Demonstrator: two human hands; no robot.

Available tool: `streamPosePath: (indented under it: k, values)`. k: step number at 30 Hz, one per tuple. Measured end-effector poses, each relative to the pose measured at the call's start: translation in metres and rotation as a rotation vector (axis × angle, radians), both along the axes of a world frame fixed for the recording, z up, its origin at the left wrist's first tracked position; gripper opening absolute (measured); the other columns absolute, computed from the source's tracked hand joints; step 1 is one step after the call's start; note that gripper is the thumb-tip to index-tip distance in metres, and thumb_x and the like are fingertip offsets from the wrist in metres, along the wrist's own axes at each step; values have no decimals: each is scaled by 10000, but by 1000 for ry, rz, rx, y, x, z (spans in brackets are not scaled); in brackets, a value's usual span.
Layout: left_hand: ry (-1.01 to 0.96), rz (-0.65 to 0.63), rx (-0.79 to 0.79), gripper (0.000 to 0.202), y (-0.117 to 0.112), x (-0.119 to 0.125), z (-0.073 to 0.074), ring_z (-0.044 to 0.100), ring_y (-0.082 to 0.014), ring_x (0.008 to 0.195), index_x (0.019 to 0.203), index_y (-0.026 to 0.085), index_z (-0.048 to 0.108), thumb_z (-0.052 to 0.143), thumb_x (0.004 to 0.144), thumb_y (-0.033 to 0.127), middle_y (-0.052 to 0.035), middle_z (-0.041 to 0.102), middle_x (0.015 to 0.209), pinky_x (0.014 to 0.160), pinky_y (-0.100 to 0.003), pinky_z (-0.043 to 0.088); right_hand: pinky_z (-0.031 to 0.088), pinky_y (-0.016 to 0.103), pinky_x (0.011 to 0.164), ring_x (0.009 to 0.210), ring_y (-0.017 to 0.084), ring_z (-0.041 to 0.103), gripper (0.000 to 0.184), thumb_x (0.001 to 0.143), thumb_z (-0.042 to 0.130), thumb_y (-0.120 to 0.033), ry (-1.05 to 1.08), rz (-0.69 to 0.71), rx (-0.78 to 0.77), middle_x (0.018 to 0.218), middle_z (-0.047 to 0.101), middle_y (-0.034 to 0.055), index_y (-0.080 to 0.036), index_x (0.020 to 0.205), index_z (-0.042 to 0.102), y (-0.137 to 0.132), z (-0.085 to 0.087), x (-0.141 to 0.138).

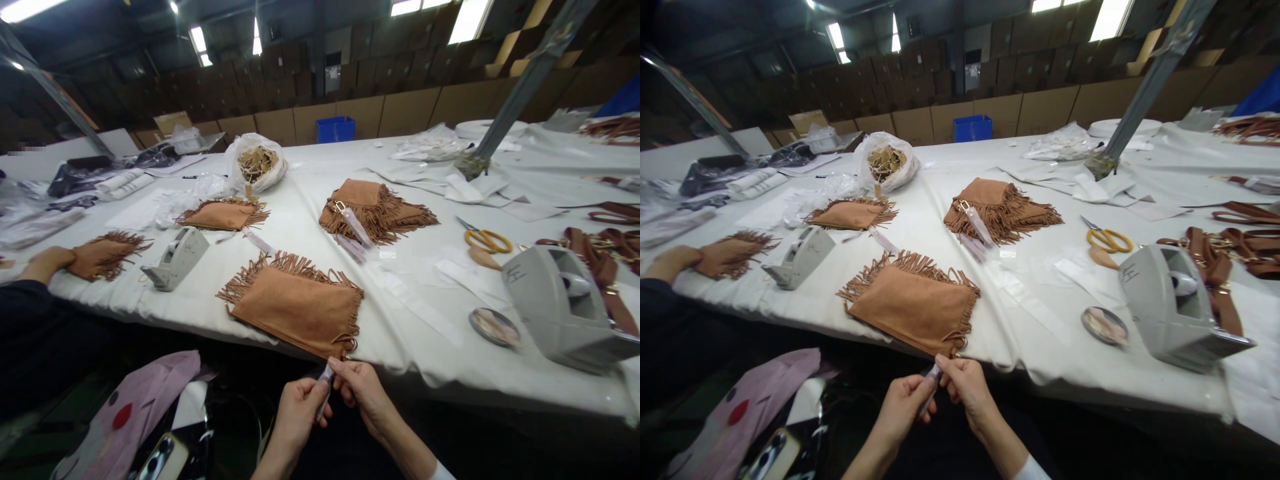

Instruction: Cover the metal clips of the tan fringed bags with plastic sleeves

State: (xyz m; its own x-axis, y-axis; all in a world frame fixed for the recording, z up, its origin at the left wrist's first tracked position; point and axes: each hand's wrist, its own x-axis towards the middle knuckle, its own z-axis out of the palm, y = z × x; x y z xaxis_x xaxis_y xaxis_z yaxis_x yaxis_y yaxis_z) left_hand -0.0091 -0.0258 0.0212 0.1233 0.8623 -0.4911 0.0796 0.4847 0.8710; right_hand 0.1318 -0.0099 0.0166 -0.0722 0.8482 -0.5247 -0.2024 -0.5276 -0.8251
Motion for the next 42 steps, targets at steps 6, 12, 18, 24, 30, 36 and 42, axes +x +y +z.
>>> streamPosePath:
  k: [6,12,18,24,30,36,42]
  values:
    - [-117,61,-28,575,-7,2,-8,403,-75,341,677,131,583,536,694,704,7,545,419,399,-211,222,202,194,389,349,36,322,367,706,641,-470,83,49,-9,415,468,-45,-142,561,562,-1,-3,2]
    - [-29,-12,44,559,-3,2,-5,410,-75,373,719,141,574,502,728,695,11,558,491,411,-215,223,168,208,397,346,39,286,323,674,670,-410,52,83,8,357,406,-66,-150,532,542,1,-6,4]
    - [-1,-44,74,470,1,1,-4,312,-55,372,681,157,560,592,708,626,65,443,441,413,-216,188,193,213,406,354,49,286,266,680,589,-374,78,29,-28,359,388,-67,-161,529,539,2,-6,4]
    - [-84,-54,70,466,0,0,-11,332,-59,378,699,157,560,591,712,622,47,489,468,420,-218,193,199,215,410,372,55,306,278,692,603,-385,47,77,-3,382,415,-60,-158,541,550,2,-1,6]
    - [-75,-33,72,490,1,3,-7,296,-50,367,686,156,555,586,706,644,62,447,443,409,-217,167,202,211,420,412,44,306,315,654,714,-417,64,143,79,450,453,-54,-124,595,613,2,5,6]
    - [-40,-50,89,525,6,0,-5,488,-103,464,857,133,613,578,719,638,-12,609,589,478,-220,343,174,212,408,383,38,302,327,580,748,-404,114,54,-15,423,437,-63,-142,531,559,4,-6,4]
    - [1,53,167,408,14,-3,-7,552,-163,649,724,123,718,657,702,526,-43,682,685,644,-260,405,215,211,408,374,43,314,330,624,714,-425,78,36,22,402,431,-62,-147,536,561,0,-9,3]
